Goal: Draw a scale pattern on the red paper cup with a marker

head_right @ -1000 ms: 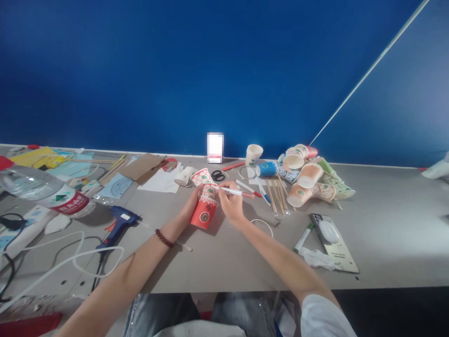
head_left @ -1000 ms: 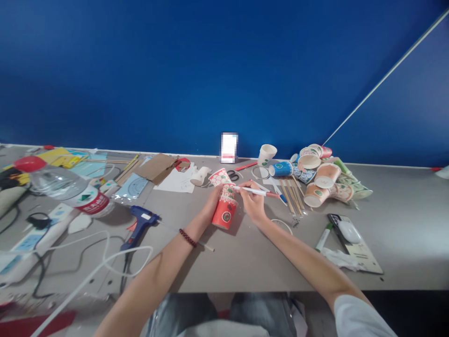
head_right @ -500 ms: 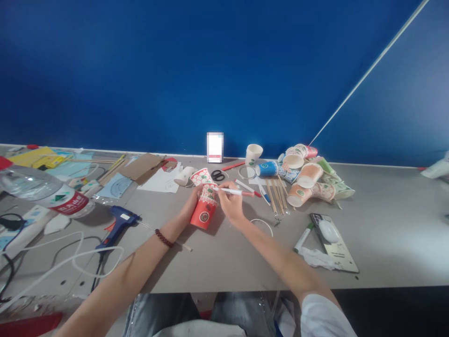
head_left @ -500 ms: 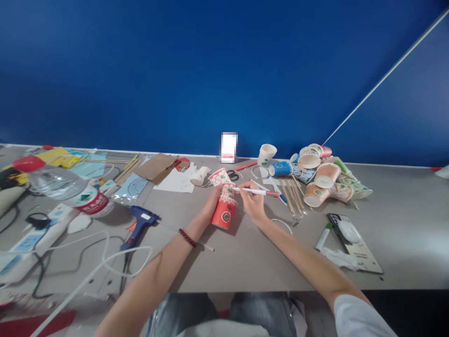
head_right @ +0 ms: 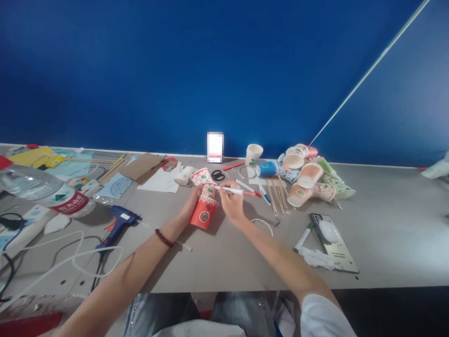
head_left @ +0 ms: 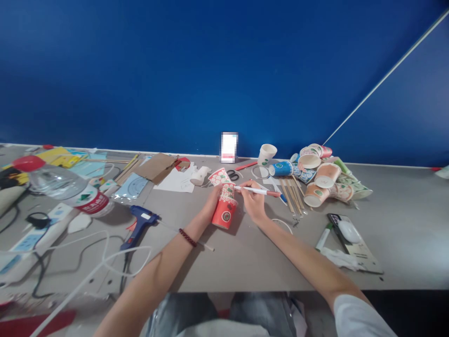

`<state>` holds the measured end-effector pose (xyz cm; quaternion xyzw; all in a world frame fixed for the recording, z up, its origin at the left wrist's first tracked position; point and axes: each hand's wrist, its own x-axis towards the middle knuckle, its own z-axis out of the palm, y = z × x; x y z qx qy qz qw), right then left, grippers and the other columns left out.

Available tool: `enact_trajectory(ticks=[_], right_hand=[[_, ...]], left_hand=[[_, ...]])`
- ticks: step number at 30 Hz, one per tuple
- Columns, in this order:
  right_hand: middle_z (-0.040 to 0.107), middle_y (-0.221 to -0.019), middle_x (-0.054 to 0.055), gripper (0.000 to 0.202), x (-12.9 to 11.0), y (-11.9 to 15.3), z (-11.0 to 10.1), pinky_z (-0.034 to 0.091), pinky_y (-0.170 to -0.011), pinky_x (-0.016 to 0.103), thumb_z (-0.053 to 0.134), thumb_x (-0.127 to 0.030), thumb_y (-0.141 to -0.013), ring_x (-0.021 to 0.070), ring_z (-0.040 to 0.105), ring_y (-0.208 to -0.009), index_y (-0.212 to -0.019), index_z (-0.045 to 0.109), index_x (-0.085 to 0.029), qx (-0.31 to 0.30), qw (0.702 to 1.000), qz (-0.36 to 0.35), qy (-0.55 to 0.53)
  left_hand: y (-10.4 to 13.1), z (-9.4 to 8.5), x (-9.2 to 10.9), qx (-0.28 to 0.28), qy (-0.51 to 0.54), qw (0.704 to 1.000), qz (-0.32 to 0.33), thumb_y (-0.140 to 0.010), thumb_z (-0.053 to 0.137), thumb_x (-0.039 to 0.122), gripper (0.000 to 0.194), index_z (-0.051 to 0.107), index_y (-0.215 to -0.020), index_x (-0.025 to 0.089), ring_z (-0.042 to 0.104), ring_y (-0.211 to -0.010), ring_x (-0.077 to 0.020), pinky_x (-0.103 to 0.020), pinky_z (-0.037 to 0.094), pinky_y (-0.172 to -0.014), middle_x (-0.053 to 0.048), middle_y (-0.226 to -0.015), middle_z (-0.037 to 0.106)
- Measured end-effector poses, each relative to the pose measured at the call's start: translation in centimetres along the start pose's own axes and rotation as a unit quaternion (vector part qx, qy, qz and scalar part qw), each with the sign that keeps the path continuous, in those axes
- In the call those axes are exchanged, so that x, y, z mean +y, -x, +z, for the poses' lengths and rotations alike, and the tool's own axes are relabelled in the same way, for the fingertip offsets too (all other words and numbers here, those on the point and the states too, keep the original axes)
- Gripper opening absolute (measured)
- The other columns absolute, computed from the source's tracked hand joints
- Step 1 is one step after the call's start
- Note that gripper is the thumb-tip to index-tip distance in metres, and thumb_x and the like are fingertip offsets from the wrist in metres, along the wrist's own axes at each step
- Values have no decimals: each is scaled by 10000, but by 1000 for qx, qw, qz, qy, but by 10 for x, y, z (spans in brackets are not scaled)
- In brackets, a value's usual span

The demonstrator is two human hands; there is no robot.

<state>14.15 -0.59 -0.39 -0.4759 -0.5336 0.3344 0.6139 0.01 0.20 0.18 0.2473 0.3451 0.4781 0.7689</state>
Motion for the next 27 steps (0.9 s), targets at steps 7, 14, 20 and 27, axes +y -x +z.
enact_trajectory(ticks=[7, 14, 20, 27], right_hand=[[621, -730, -7, 63, -1, 1, 0, 523, -706, 326, 579, -274, -811, 177, 630, -708, -787, 605, -222, -5, 1000, -4, 0], [615, -685, -16, 62, -12, 4, 1, 499, -629, 295, 575, -285, -798, 168, 605, -673, -775, 591, -229, -11, 1000, -10, 15], [611, -726, -10, 74, -11, 3, 1, 503, -675, 308, 574, -290, -803, 168, 612, -698, -775, 593, -224, -4, 1000, -19, 5], [630, -764, -5, 103, -5, 2, 2, 532, -717, 332, 592, -331, -805, 185, 654, -747, -805, 588, -227, 8, 1000, -10, -21]], left_hand=[[2, 1, 1, 8, -15, 1000, 2, -907, 536, 392, 335, 704, -972, 109, 643, -606, -149, -248, 541, -589, -79, -753, 700], [1, -1, -1, -12, -20, 1000, 10, -894, 548, 413, 392, 701, -1062, 94, 665, -680, -164, -258, 545, -640, -107, -862, 721], [2, 0, 1, -6, -13, 1000, 4, -887, 556, 402, 347, 708, -1001, 112, 647, -620, -156, -255, 537, -597, -85, -780, 709], [1, -1, -1, 21, -11, 1000, -5, -874, 590, 419, 359, 707, -1008, 106, 662, -623, -162, -261, 545, -621, -88, -783, 718]])
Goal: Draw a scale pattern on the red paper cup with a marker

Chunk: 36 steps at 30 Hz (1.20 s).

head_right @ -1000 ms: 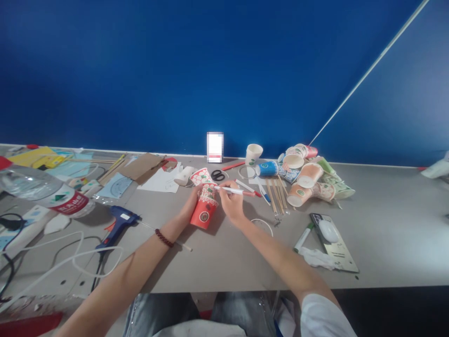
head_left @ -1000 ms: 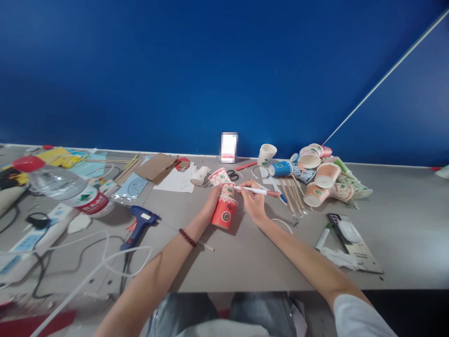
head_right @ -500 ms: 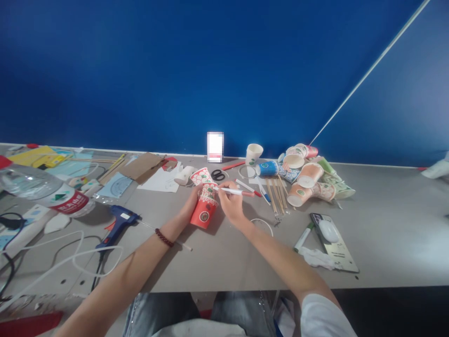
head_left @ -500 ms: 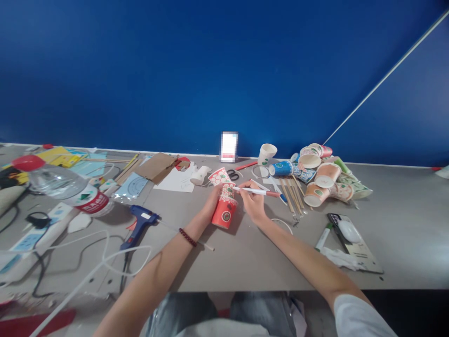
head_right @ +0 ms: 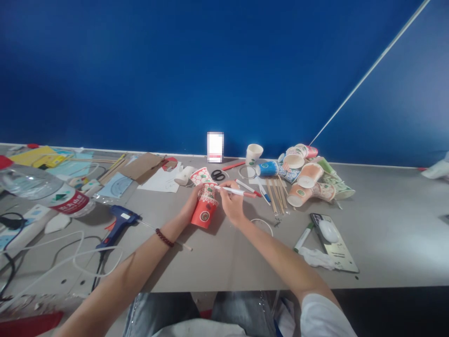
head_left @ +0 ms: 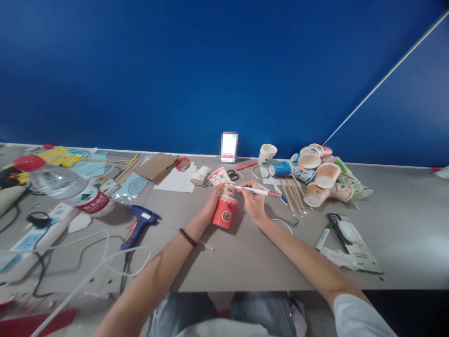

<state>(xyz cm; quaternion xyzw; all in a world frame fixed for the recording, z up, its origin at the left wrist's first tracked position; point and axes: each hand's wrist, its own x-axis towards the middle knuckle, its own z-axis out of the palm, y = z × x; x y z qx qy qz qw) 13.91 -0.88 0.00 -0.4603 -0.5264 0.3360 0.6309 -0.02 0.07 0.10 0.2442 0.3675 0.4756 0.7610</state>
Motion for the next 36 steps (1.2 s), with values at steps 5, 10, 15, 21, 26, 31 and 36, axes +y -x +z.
enact_trajectory(ticks=[5, 10, 15, 21, 26, 31, 36], right_hand=[[632, -780, -2, 105, 3, 0, 0, 546, -735, 342, 600, -333, -814, 184, 654, -755, -823, 591, -229, -1, 1000, -1, -7], [631, -791, 1, 134, 5, 0, 0, 558, -755, 353, 605, -362, -818, 188, 666, -768, -838, 585, -230, 3, 1000, -2, -13], [641, -800, 2, 144, 4, 0, 0, 560, -757, 349, 600, -371, -826, 191, 681, -790, -854, 584, -231, 1, 1000, 4, -8], [646, -814, 3, 122, 3, 1, -1, 554, -764, 351, 599, -351, -842, 192, 686, -791, -863, 596, -230, -1, 1000, -1, -8], [642, -820, 5, 133, 2, 2, -1, 557, -766, 353, 597, -360, -843, 200, 696, -807, -875, 597, -231, -1, 1000, -8, -4], [641, -817, 6, 120, 2, 1, 0, 556, -761, 342, 591, -346, -824, 193, 678, -801, -855, 601, -230, 5, 1000, -7, 10], [646, -787, 1, 90, 0, 2, 1, 532, -707, 316, 591, -315, -813, 181, 657, -755, -832, 609, -229, -5, 1000, -4, 17]], left_hand=[[-2, -3, -3, 12, -14, 1000, 14, -825, 674, 419, 386, 695, -1051, 106, 668, -624, -176, -269, 541, -625, -98, -788, 725], [-3, -5, -2, -15, -15, 1000, 23, -843, 651, 427, 408, 688, -1092, 106, 685, -671, -190, -292, 553, -667, -115, -860, 741], [-4, -5, -1, -19, -1, 1000, 13, -873, 605, 407, 380, 697, -1076, 99, 700, -709, -193, -291, 556, -700, -127, -923, 750], [2, -1, 1, -8, -5, 1000, -7, -862, 619, 396, 378, 688, -1080, 96, 709, -706, -212, -301, 564, -684, -126, -869, 750], [4, 0, 0, 20, -16, 999, 26, -802, 707, 363, 372, 685, -1082, 119, 710, -730, -231, -314, 566, -690, -111, -846, 750], [3, 0, 0, 26, -32, 998, 37, -801, 705, 376, 364, 693, -1062, 123, 710, -763, -231, -314, 563, -717, -110, -857, 748], [3, 0, 0, 27, -28, 999, 36, -795, 712, 370, 353, 693, -1044, 122, 707, -759, -226, -310, 559, -719, -107, -854, 746]])
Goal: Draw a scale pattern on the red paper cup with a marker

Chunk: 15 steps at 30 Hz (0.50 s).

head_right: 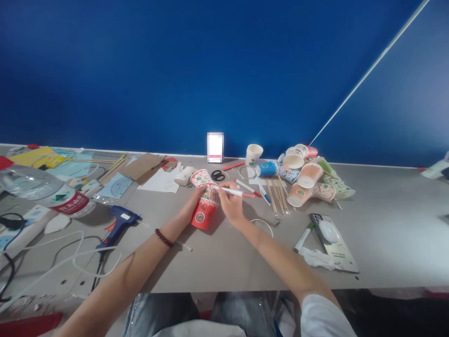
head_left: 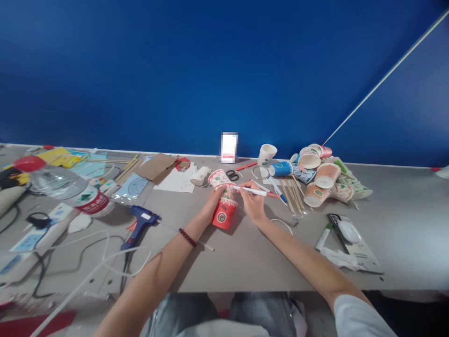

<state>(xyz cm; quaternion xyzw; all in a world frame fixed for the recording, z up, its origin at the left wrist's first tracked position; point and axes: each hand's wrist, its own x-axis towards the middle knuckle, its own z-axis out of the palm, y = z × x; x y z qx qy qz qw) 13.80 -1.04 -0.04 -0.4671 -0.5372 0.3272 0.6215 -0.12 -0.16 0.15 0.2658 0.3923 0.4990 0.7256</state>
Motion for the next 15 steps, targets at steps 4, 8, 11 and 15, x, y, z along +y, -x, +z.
enact_trajectory(ticks=[4, 8, 11, 15], right_hand=[[641, -769, -5, 76, -2, 1, 0, 521, -688, 309, 591, -302, -807, 176, 645, -736, -822, 609, -230, -2, 1000, 1, 4], [638, -781, 0, 82, -2, 1, 0, 515, -694, 313, 594, -305, -801, 177, 636, -737, -822, 614, -228, -2, 1000, 8, 10], [638, -782, 3, 88, -2, 1, 0, 511, -696, 313, 591, -309, -800, 180, 631, -742, -817, 615, -226, -3, 1000, 10, 14], [627, -759, -6, 80, -4, 0, 0, 496, -696, 306, 578, -295, -797, 174, 619, -732, -790, 609, -221, -6, 1000, 5, 24]], left_hand=[[0, 0, 0, 0, 1, 1000, 8, -780, 731, 359, 346, 696, -1024, 117, 706, -745, -221, -297, 552, -707, -108, -850, 747], [-1, -1, -1, 3, -10, 1000, 15, -768, 743, 368, 380, 692, -1045, 114, 709, -756, -215, -295, 550, -725, -111, -873, 748], [-2, -2, -2, -1, -19, 1000, 19, -766, 745, 391, 400, 695, -1049, 112, 710, -777, -220, -299, 552, -741, -116, -893, 750], [-4, -4, -2, -8, -21, 999, 24, -761, 747, 414, 419, 702, -1049, 113, 713, -797, -233, -313, 555, -760, -117, -900, 752]])
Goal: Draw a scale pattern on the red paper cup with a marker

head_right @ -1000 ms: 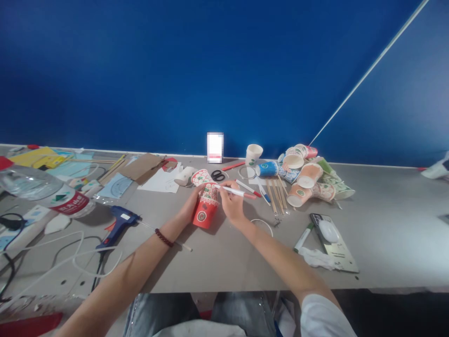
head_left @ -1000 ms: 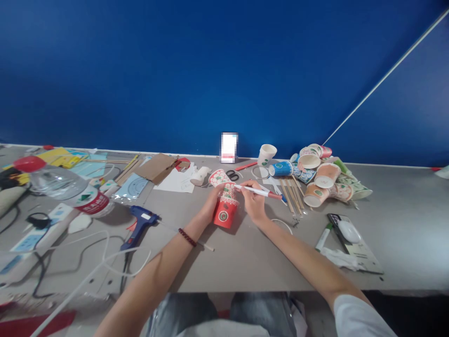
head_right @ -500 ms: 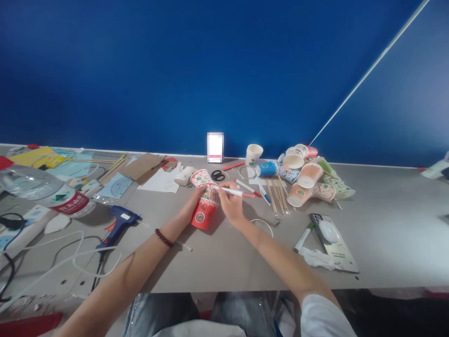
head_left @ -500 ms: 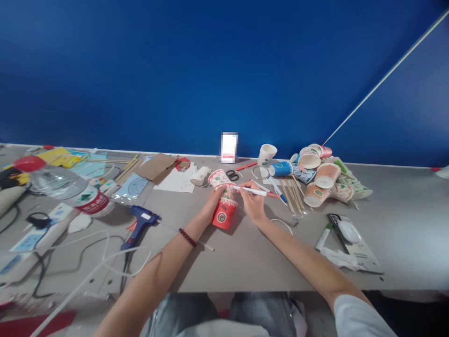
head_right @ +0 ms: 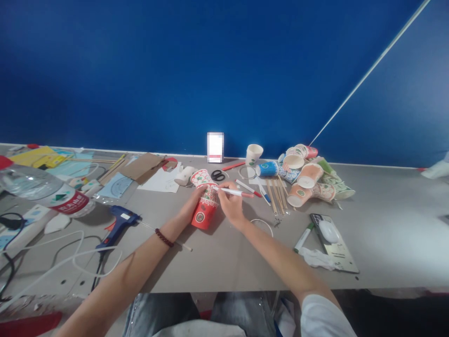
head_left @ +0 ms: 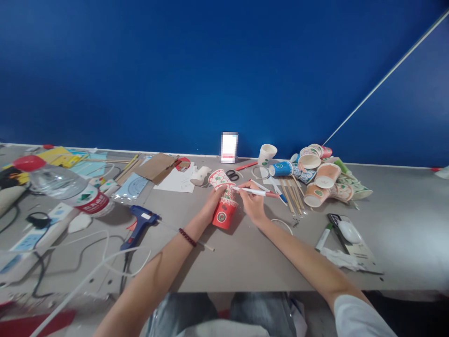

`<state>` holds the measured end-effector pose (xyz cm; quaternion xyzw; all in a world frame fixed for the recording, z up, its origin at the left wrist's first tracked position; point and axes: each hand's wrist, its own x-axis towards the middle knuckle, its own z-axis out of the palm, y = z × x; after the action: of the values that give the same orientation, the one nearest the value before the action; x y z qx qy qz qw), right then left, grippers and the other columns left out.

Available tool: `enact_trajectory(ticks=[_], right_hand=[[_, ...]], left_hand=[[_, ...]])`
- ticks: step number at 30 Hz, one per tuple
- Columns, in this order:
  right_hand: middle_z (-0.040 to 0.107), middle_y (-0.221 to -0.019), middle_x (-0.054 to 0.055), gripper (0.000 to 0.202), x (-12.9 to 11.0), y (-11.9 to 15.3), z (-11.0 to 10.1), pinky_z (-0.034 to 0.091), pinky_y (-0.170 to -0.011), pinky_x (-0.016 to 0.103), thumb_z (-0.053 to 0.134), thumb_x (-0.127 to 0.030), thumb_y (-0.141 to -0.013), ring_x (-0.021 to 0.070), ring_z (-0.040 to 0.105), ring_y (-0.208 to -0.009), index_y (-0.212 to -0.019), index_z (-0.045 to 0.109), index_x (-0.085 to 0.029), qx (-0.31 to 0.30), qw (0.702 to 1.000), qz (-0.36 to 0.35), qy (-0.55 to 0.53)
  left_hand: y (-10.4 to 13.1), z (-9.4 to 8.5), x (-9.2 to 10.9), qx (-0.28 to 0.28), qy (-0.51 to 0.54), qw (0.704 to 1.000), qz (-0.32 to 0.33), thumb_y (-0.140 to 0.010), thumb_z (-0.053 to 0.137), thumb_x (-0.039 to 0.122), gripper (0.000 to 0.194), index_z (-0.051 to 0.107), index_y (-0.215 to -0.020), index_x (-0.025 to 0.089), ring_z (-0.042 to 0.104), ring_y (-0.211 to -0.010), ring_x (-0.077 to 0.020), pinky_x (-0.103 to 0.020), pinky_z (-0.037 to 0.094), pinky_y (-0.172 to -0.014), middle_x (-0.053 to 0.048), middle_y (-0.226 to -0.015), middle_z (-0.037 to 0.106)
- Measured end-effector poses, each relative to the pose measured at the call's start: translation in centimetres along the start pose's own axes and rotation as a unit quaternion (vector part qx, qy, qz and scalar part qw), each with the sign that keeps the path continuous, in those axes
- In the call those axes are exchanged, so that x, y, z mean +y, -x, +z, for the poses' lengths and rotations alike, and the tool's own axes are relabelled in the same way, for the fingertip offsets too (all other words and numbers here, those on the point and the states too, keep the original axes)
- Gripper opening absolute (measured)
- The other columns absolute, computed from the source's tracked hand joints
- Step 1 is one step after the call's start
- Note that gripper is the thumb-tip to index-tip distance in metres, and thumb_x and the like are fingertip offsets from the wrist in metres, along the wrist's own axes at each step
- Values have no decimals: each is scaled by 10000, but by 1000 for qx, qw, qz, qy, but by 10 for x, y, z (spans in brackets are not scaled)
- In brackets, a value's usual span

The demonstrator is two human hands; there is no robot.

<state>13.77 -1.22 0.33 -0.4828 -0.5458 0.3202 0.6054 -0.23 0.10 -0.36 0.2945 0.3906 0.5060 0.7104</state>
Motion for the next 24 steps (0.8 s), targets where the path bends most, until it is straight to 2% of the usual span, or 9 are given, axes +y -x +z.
enact_trajectory(ticks=[8, 14, 24], right_hand=[[599, -672, -23, 71, -2, 0, 0, 464, -625, 284, 570, -272, -772, 154, 572, -641, -726, 588, -220, -3, 1000, -3, -7], [638, -770, -3, 77, 3, -1, 0, 511, -705, 320, 588, -297, -798, 180, 643, -733, -810, 608, -223, 8, 1000, 1, -23], [633, -794, -5, 75, 4, -1, -1, 508, -713, 315, 584, -292, -807, 176, 641, -743, -829, 608, -224, 3, 1000, 10, -4]], left_hand=[[-4, -3, -2, 2, -1, 1000, -14, -747, 754, 437, 457, 701, -1064, 113, 718, -788, -251, -342, 563, -758, -122, -881, 754], [-4, -3, -3, 1, -10, 1000, 1, -751, 750, 428, 432, 709, -1044, 113, 715, -794, -242, -324, 557, -751, -117, -886, 754], [-1, -1, -2, 0, -14, 1000, 7, -751, 747, 435, 446, 708, -1055, 111, 712, -792, -242, -326, 553, -756, -117, -886, 752]])
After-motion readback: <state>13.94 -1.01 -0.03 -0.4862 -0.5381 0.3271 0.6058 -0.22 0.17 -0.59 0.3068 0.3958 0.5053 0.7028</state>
